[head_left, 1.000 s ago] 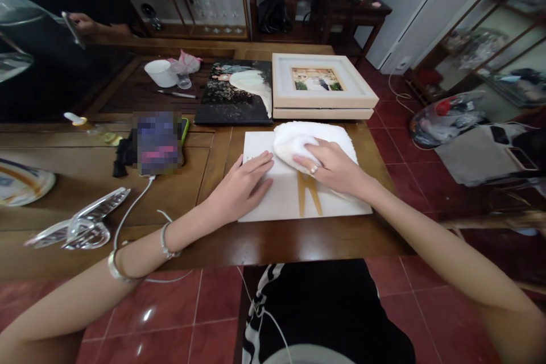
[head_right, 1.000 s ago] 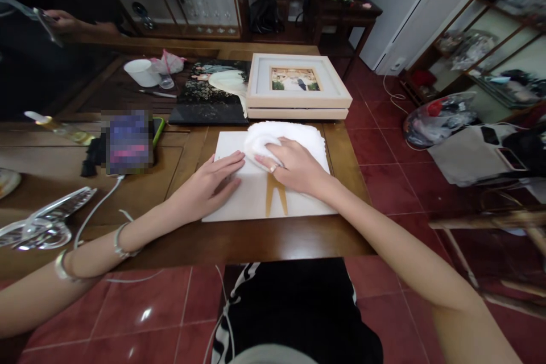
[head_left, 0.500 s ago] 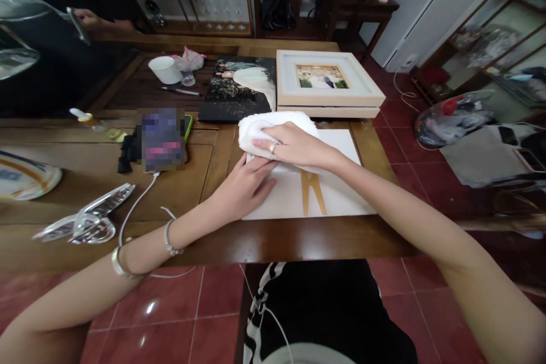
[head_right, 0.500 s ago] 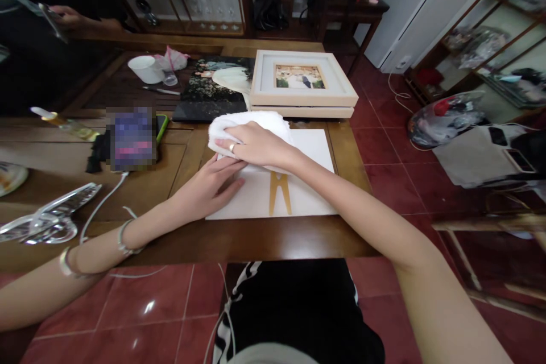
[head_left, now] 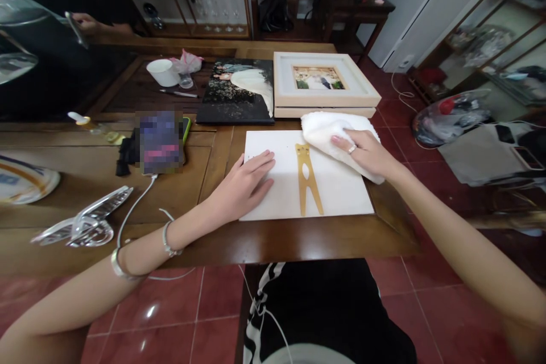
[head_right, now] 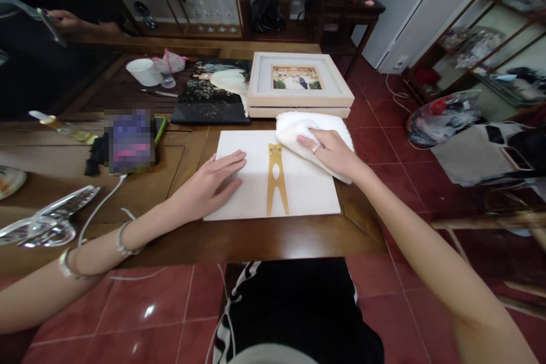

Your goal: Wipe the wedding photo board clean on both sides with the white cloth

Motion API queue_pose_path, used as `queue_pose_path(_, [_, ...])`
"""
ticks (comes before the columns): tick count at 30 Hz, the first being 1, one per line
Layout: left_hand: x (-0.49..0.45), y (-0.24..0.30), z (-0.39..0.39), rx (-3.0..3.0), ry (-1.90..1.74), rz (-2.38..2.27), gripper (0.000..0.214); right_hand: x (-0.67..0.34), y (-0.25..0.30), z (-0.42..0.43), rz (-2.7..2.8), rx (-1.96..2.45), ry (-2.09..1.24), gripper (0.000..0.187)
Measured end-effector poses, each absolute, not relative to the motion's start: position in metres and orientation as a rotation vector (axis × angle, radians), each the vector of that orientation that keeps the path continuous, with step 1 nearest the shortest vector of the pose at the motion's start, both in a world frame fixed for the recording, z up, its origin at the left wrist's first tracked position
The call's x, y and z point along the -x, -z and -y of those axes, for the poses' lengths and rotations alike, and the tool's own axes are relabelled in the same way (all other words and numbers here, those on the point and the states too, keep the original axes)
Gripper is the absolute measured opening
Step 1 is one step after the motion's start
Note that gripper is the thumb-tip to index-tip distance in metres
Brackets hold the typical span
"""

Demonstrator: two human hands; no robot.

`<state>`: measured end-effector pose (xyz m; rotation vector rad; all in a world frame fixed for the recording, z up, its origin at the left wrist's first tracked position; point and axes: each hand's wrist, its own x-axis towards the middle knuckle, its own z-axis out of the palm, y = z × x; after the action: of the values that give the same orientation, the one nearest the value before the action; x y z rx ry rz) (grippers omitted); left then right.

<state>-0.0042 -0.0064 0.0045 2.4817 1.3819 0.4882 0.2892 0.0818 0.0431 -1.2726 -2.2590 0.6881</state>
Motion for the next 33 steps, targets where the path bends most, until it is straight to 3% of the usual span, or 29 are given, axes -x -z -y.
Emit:
queue_pose_path(8, [0.004, -0.005, 0.007, -2.505, -0.472, -1.380, 0.040, -0.299, -0.039, -0.062, 2.319, 1.283, -0.592, 0.045])
queue_pose_path(21, [0.004, -0.006, 0.007, -2.515, -0.473, -1.377, 0.040, -0.326, -0.063, 0.052, 2.574, 1.216, -0.903, 0.033])
queue_pose_path(27, [0.004, -0.006, 0.007, -2.514, -0.467, -1.382, 0.041, -0.331, -0.059, 0.030, 2.501, 1.339, -0.974, 0.032])
queue_pose_path(33, [0.003, -0.007, 0.007, -2.507, -0.462, -1.375, 0.041, -0.312, -0.055, -0.028, 2.382, 1.280, -0.896, 0.046])
